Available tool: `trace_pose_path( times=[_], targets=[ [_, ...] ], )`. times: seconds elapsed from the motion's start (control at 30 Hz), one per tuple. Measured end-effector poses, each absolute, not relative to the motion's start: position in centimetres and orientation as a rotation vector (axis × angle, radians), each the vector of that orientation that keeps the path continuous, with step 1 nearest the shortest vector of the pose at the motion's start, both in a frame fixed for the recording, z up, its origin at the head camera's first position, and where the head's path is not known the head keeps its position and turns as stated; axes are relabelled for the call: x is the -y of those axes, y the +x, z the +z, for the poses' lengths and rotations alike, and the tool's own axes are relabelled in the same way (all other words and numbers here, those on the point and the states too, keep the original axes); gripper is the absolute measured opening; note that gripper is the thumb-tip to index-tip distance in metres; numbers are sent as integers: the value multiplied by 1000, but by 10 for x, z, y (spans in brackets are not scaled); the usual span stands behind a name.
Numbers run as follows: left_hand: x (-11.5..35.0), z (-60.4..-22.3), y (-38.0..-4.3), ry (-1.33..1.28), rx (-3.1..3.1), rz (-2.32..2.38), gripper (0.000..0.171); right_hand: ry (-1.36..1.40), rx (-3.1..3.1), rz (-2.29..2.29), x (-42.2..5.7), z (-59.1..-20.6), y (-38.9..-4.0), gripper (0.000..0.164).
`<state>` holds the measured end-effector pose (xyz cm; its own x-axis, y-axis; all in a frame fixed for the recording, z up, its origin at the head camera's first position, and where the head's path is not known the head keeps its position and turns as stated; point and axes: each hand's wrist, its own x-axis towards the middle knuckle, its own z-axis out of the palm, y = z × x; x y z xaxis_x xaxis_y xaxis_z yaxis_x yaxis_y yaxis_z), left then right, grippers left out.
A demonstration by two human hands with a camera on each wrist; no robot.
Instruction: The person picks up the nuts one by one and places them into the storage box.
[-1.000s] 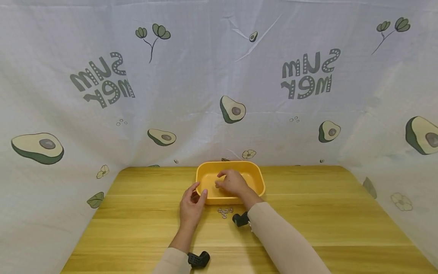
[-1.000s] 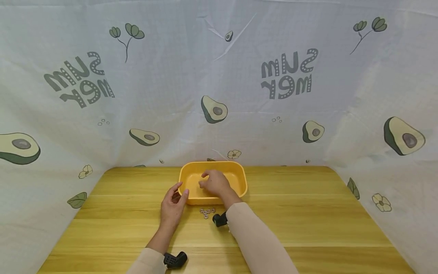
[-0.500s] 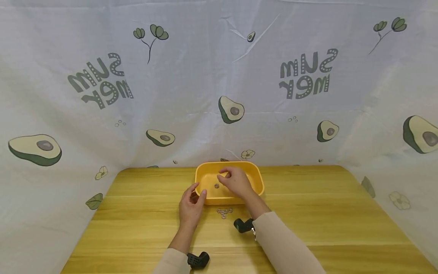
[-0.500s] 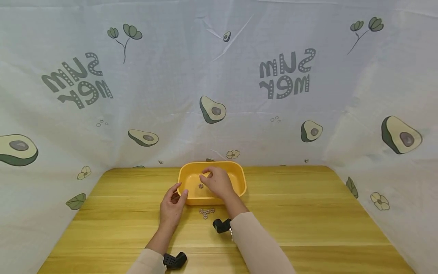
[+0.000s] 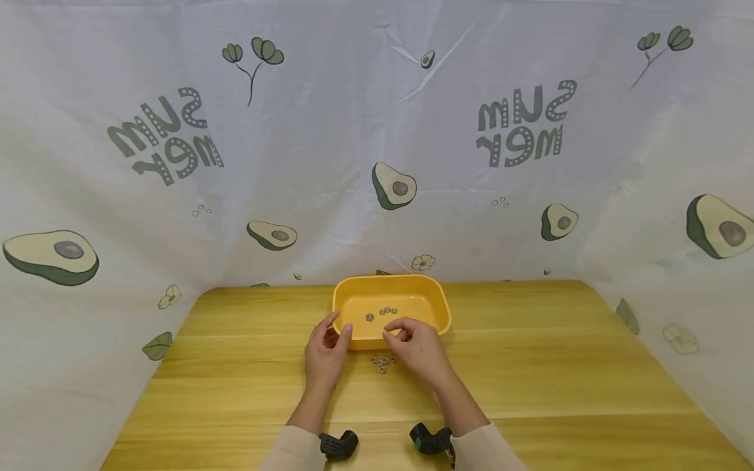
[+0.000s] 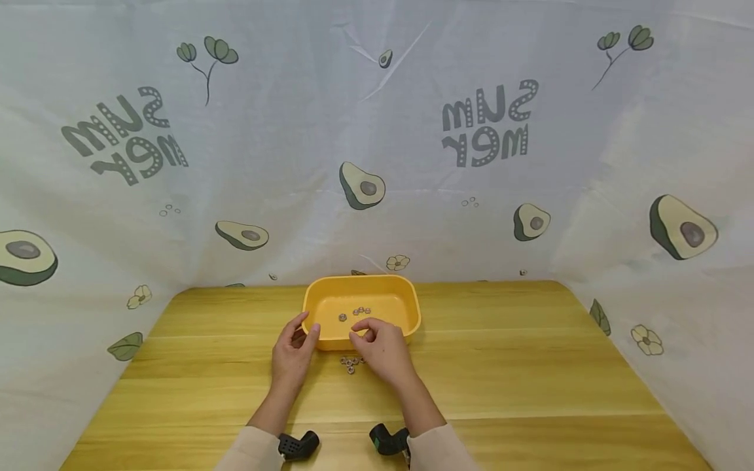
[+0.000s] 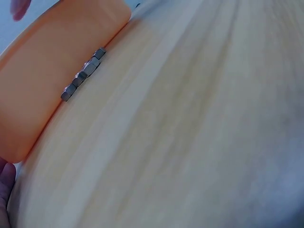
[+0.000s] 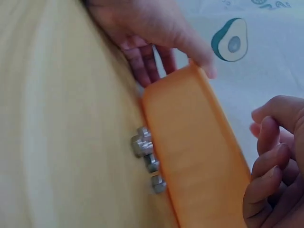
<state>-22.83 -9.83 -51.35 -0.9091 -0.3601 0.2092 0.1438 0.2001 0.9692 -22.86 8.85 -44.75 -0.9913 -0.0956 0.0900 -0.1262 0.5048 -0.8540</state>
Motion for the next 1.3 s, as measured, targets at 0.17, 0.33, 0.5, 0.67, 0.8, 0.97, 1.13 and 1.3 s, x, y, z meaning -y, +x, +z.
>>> trace_pose_path(
  times=[0.17,0.33,0.5,0.67,0.8,0.97,1.13,1.3],
  targets=[
    [99,-515,-228,227,2095,-1756,44,228,2770,1478,-94,-455,-218,5],
    [97,-516,-227,233,2099,-1773,43,276,2885,1357,-104,-466,-216,11],
    [98,-515,-227,240,2101,-1761,43,355,2967,1185,-108,-480,-217,18],
    [99,-515,-226,238,2116,-1749,44,341,2966,1147,-107,-488,-217,10],
    [100,-516,-226,232,2108,-1760,45,345,2961,1128,-106,-489,-215,10],
    [100,-516,-226,238,2117,-1759,46,373,2948,1108,-105,-489,-213,7],
    [98,-515,-225,240,2131,-1748,45,373,2951,1083,-107,-488,-212,8],
    [97,-514,-225,223,2128,-1740,46,377,2950,1079,-108,-487,-212,8]
  ],
)
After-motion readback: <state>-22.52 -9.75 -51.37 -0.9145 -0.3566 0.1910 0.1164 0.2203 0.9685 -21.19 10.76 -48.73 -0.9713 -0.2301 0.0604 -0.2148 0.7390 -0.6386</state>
